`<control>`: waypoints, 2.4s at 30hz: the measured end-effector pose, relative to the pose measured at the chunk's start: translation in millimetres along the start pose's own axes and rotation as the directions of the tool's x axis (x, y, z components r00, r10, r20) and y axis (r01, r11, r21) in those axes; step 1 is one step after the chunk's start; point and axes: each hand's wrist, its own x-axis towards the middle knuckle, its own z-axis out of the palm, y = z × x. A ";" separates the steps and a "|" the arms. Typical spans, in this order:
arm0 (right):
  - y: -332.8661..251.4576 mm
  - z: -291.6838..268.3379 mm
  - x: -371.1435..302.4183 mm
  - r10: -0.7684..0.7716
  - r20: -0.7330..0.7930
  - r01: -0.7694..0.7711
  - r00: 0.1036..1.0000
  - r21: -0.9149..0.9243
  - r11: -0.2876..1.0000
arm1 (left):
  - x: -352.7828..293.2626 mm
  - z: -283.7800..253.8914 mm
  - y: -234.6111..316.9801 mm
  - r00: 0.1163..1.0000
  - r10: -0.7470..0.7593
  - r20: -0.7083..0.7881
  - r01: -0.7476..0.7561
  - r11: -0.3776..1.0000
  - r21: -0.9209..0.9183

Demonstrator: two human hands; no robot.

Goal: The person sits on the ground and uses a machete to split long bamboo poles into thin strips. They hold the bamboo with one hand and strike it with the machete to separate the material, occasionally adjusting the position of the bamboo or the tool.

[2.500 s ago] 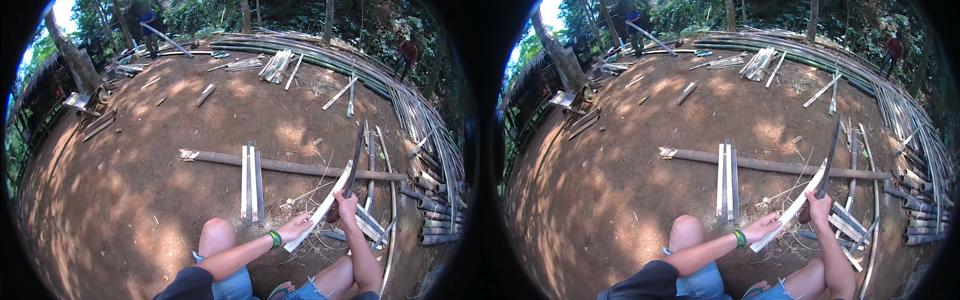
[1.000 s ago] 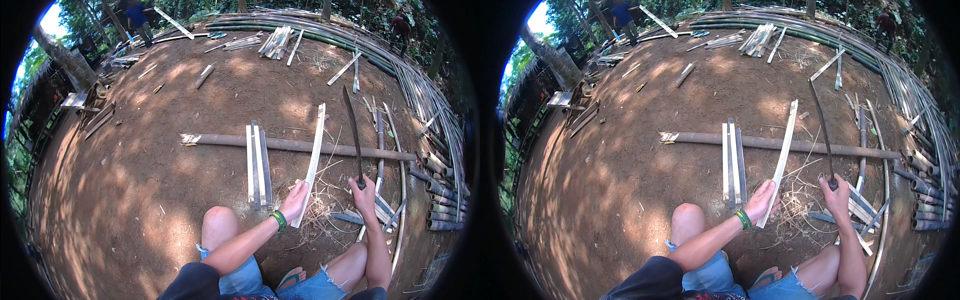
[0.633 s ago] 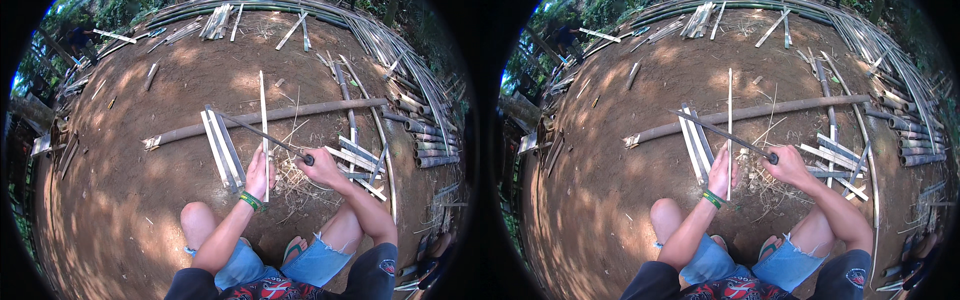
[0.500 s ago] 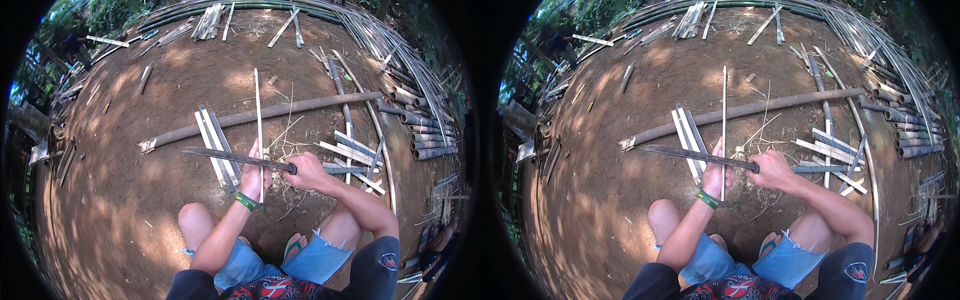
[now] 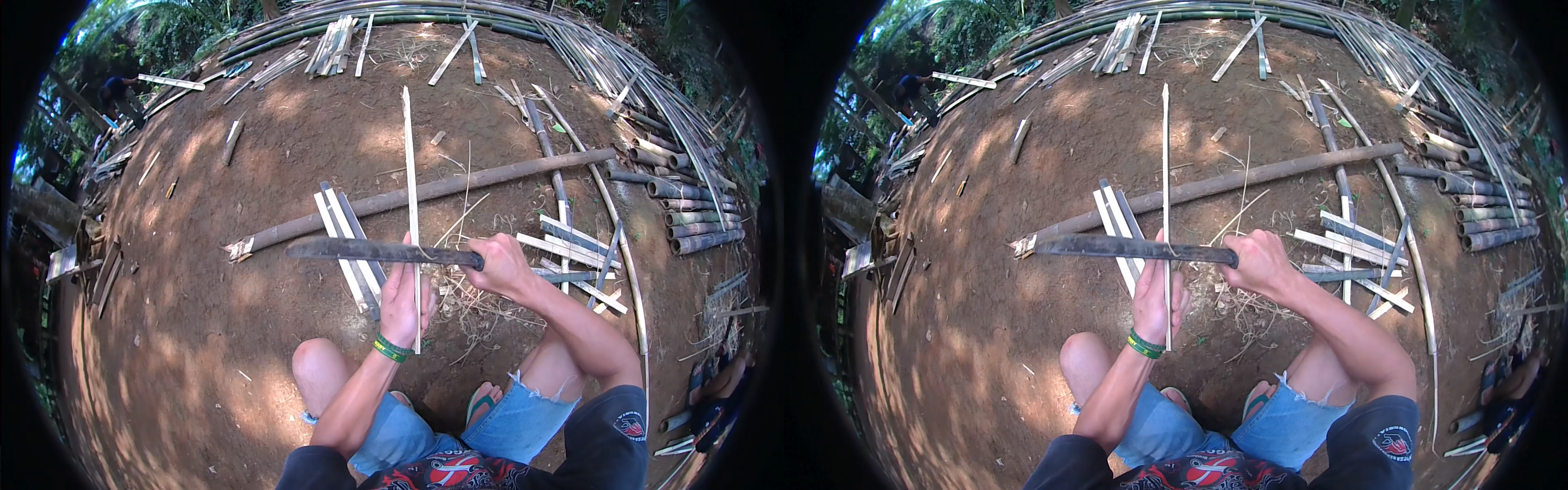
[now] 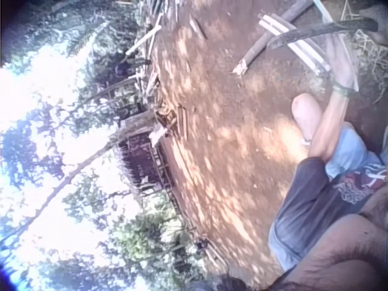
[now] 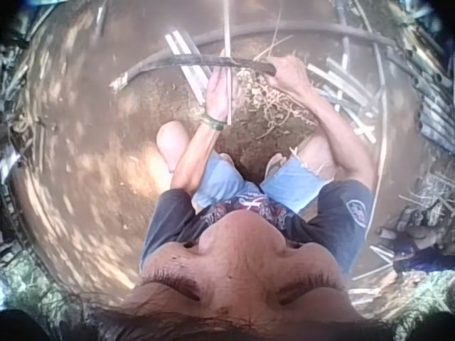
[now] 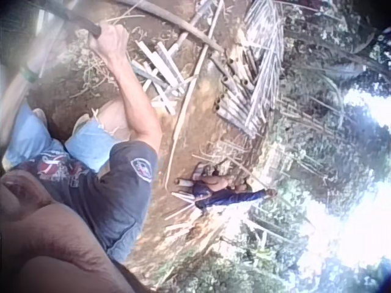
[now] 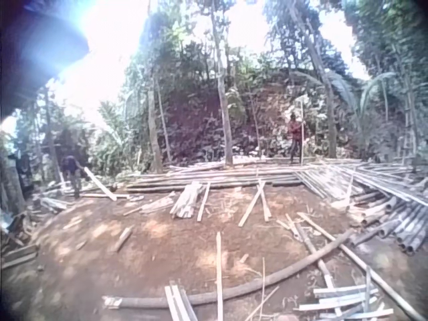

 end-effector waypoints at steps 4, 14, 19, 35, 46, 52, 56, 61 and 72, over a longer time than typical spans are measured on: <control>-8.9 -1.1 -7.6 0.078 0.007 -0.078 0.997 0.004 0.997 | -6.0 4.0 -7.6 0.999 -0.032 -0.011 0.030 0.995 -0.093; -18.1 8.7 -19.0 -0.274 -0.066 0.274 0.960 -0.001 0.962 | -10.3 1.9 2.5 1.000 0.005 0.016 -0.006 0.997 0.072; 33.2 -11.2 9.4 0.053 -0.170 -0.069 0.984 -0.087 0.994 | -20.5 5.4 4.7 0.980 -0.147 0.136 0.163 0.979 -0.120; 92.3 -24.6 4.0 0.359 0.004 -0.353 0.933 -0.161 0.922 | -35.6 -7.8 -14.9 0.929 -0.303 0.212 0.335 0.932 -0.136; 126.7 -28.6 -16.6 0.606 -0.335 -0.421 0.722 0.483 0.768 | -16.3 -14.7 -25.6 0.895 -0.348 0.278 0.425 0.855 -0.296; 72.1 -32.8 -16.8 0.411 -0.225 -0.337 0.883 0.306 0.891 | -6.7 -12.9 -32.6 0.880 -0.322 0.350 0.467 0.720 -0.513; 45.7 -37.8 -16.1 0.288 -0.160 -0.261 0.944 0.168 0.951 | -2.4 -9.0 -33.8 0.941 -0.257 0.222 0.325 0.872 -0.366; 23.0 -21.8 -20.8 0.093 -0.038 -0.089 0.995 0.085 0.992 | 14.7 -13.5 -44.1 0.983 -0.134 -0.125 0.148 0.984 0.104; 5.2 15.1 -23.5 0.019 0.127 -0.022 0.992 0.018 1.000 | 8.0 -8.9 -25.2 0.992 -0.116 -0.057 0.119 0.992 0.051</control>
